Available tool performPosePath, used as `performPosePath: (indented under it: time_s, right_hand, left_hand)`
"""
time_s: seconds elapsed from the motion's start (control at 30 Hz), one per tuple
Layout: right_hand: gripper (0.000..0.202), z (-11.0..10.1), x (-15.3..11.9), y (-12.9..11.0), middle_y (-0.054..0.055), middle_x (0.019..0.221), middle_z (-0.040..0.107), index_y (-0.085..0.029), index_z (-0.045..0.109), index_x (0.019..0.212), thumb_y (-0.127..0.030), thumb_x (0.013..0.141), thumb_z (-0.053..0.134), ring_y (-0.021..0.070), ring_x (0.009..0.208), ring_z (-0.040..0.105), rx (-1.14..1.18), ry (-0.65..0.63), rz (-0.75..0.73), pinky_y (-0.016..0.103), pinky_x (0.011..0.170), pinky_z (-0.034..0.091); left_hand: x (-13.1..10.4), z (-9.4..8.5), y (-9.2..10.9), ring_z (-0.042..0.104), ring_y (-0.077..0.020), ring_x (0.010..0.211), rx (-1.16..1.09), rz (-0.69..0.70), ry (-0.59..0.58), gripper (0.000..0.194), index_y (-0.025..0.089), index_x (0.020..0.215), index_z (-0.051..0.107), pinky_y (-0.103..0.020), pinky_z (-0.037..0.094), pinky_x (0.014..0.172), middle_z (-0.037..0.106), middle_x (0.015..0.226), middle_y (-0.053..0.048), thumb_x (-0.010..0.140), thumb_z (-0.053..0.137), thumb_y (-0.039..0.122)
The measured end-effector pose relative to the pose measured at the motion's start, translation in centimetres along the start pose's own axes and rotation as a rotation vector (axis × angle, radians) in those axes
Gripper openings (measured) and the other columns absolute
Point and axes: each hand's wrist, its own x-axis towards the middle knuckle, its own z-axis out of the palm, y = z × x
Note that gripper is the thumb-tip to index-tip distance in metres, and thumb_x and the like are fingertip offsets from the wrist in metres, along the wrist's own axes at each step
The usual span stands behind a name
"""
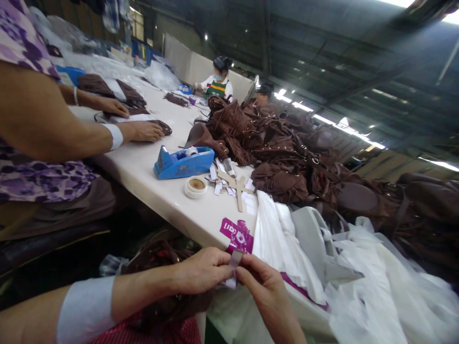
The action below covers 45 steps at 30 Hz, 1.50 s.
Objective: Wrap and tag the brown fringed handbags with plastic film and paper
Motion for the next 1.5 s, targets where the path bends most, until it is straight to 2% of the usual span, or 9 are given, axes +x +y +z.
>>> performPosePath:
  time_s: [0.17, 0.37, 0.53, 0.67, 0.83, 1.03, 1.17, 1.3, 1.5]
  right_hand:
    - [0.018, 0.4, -0.3, 1.2, 0.001, 0.083, 0.069, -0.025, 0.072, 0.085, -0.031, 0.095, 0.058, 0.0173, 0.077, 0.063, -0.365, 0.101, -0.294, 0.025, 0.07, 0.046]
    - [0.02, 0.9, -0.1, 1.8, -0.001, 0.079, 0.065, -0.025, 0.067, 0.087, -0.02, 0.098, 0.051, 0.0151, 0.072, 0.062, -0.5, 0.179, -0.544, 0.024, 0.065, 0.044]
    - [0.019, 0.7, 0.0, 1.6, 0.0, 0.078, 0.064, -0.026, 0.066, 0.09, -0.019, 0.098, 0.051, 0.0178, 0.073, 0.058, -0.738, 0.165, -0.658, 0.027, 0.067, 0.04]
    - [0.02, 0.5, 0.2, 1.1, 0.002, 0.075, 0.061, -0.024, 0.064, 0.091, -0.016, 0.099, 0.047, 0.0201, 0.072, 0.054, -0.908, 0.157, -0.76, 0.03, 0.067, 0.037]
    - [0.023, 0.7, 0.3, 0.4, 0.003, 0.079, 0.062, -0.022, 0.062, 0.093, -0.012, 0.099, 0.042, 0.0201, 0.077, 0.055, -0.888, 0.125, -0.902, 0.032, 0.076, 0.04]
    - [0.02, 0.8, -0.5, -0.4, 0.002, 0.08, 0.064, -0.023, 0.063, 0.09, -0.014, 0.098, 0.047, 0.0188, 0.074, 0.055, -0.88, 0.12, -0.883, 0.031, 0.068, 0.039]
    - [0.021, 0.5, -1.0, -0.1, 0.002, 0.083, 0.064, -0.024, 0.063, 0.093, -0.012, 0.098, 0.046, 0.0166, 0.075, 0.058, -0.75, -0.035, -0.822, 0.026, 0.066, 0.044]
    - [0.021, 0.1, -1.5, 0.9, 0.003, 0.087, 0.062, -0.024, 0.063, 0.098, -0.013, 0.098, 0.045, 0.0154, 0.079, 0.06, -0.664, -0.162, -0.736, 0.024, 0.068, 0.048]
    - [0.022, -0.1, -2.6, 1.2, 0.003, 0.087, 0.058, -0.025, 0.062, 0.099, -0.016, 0.098, 0.042, 0.0144, 0.077, 0.061, -0.639, -0.263, -0.641, 0.022, 0.066, 0.05]
  left_hand:
    - [0.1, 0.0, -0.1, 0.05, -0.015, 0.069, 0.178, -0.038, 0.124, 0.02, 0.017, 0.066, 0.056, -0.024, 0.033, 0.061, 0.055, 0.067, 0.001, 0.079, 0.052, 0.032]
    - [-0.3, -1.2, 1.0, 0.043, -0.0134, 0.066, -0.173, -0.165, -0.093, 0.014, 0.018, 0.072, 0.056, -0.024, 0.033, 0.061, 0.05, 0.069, 0.003, 0.066, 0.055, 0.031]
    - [-0.4, -1.3, 0.2, 0.04, -0.0136, 0.064, -0.296, -0.3, -0.112, 0.015, 0.018, 0.071, 0.056, -0.026, 0.029, 0.058, 0.048, 0.067, 0.004, 0.058, 0.052, 0.026]
    - [-0.4, -1.1, -0.2, 0.039, -0.0138, 0.064, -0.279, -0.256, -0.132, 0.011, 0.019, 0.066, 0.053, -0.026, 0.03, 0.059, 0.048, 0.067, 0.003, 0.058, 0.05, 0.026]
    - [-0.6, -1.4, 0.3, 0.039, -0.0142, 0.064, -0.138, -0.228, -0.154, 0.009, 0.019, 0.067, 0.051, -0.027, 0.03, 0.059, 0.046, 0.067, 0.003, 0.061, 0.047, 0.026]
    - [-0.9, -1.0, 1.2, 0.041, -0.0145, 0.067, -0.08, -0.217, -0.054, 0.006, 0.019, 0.063, 0.049, -0.027, 0.031, 0.061, 0.046, 0.065, 0.003, 0.065, 0.046, 0.024]
    - [-1.3, -0.5, 0.4, 0.036, -0.0128, 0.059, -0.231, -0.322, -0.037, 0.005, 0.02, 0.061, 0.051, -0.027, 0.026, 0.056, 0.043, 0.06, 0.005, 0.06, 0.053, 0.024]
    - [-1.6, -0.2, -0.6, 0.034, -0.0125, 0.058, -0.298, -0.333, -0.056, 0.008, 0.02, 0.062, 0.055, -0.026, 0.023, 0.053, 0.043, 0.058, 0.005, 0.059, 0.057, 0.027]
    - [-1.6, 0.4, 0.0, 0.038, -0.0125, 0.058, -0.403, -0.44, -0.045, 0.012, 0.018, 0.058, 0.055, -0.026, 0.027, 0.054, 0.047, 0.058, 0.004, 0.049, 0.056, 0.025]
